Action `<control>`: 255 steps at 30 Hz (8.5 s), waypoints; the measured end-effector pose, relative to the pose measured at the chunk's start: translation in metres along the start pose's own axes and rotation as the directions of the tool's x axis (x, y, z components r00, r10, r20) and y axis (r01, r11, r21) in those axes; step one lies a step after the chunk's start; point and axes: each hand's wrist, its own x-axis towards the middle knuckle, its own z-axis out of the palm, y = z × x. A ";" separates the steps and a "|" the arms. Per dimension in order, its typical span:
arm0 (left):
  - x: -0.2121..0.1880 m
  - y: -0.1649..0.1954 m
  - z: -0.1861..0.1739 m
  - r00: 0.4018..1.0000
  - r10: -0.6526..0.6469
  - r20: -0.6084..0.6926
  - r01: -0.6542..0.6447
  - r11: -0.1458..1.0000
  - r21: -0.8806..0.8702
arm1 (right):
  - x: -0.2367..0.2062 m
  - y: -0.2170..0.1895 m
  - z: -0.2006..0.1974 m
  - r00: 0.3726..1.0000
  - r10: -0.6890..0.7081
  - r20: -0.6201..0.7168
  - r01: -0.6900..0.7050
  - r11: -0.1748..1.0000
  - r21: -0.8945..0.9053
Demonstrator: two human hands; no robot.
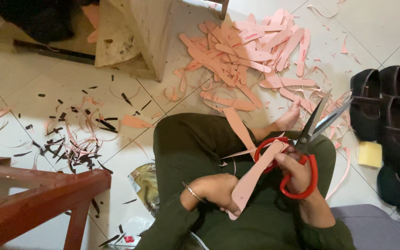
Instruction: The person sits on the floor and uses scissors to trim excess material from the edges of pink foam shoe insoles, cutting along the drawn outline and placing finished insoles onto a pile on the floor.
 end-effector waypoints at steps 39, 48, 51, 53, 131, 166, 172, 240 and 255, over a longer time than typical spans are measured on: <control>0.004 0.077 0.043 0.731 0.074 -0.678 -0.558 0.637 -0.532 | -0.049 -0.047 0.036 0.875 0.236 0.422 -0.150 0.962 -0.226; 0.001 0.085 0.043 0.751 0.044 -0.659 -0.454 0.760 -0.466 | -0.050 -0.006 0.011 0.929 0.177 0.324 -0.035 0.916 -0.400; -0.003 0.085 0.043 0.749 0.079 -0.658 -0.463 0.772 -0.435 | -0.051 -0.002 0.008 0.925 0.220 0.311 -0.128 0.949 -0.289; -0.004 0.085 0.041 0.751 0.098 -0.654 -0.463 0.784 -0.415 | -0.052 -0.003 0.008 0.931 0.202 0.303 -0.089 0.933 -0.350; -0.001 0.083 0.031 0.648 0.178 -0.741 -0.451 0.873 -0.184 | -0.015 -0.077 -0.025 0.786 0.409 0.464 -0.053 0.792 -0.608; 0.064 0.011 0.039 0.691 0.197 -0.695 -0.693 0.453 -0.561 | 0.021 -0.037 -0.010 0.933 0.041 -0.358 -0.003 0.994 0.108; 0.058 0.035 0.034 0.518 0.149 -0.842 -0.816 0.382 -0.434 | -0.014 0.000 0.008 0.991 0.087 -0.100 -0.083 0.996 0.045; 0.011 0.055 0.026 0.413 0.095 -0.906 -0.816 0.481 -0.322 | -0.055 -0.038 0.014 0.916 0.331 0.226 -0.226 0.893 -0.391; -0.017 0.060 -0.003 0.516 0.134 -0.846 -0.653 0.701 -0.287 | -0.055 -0.020 -0.013 0.870 0.478 0.122 -0.342 0.761 -0.551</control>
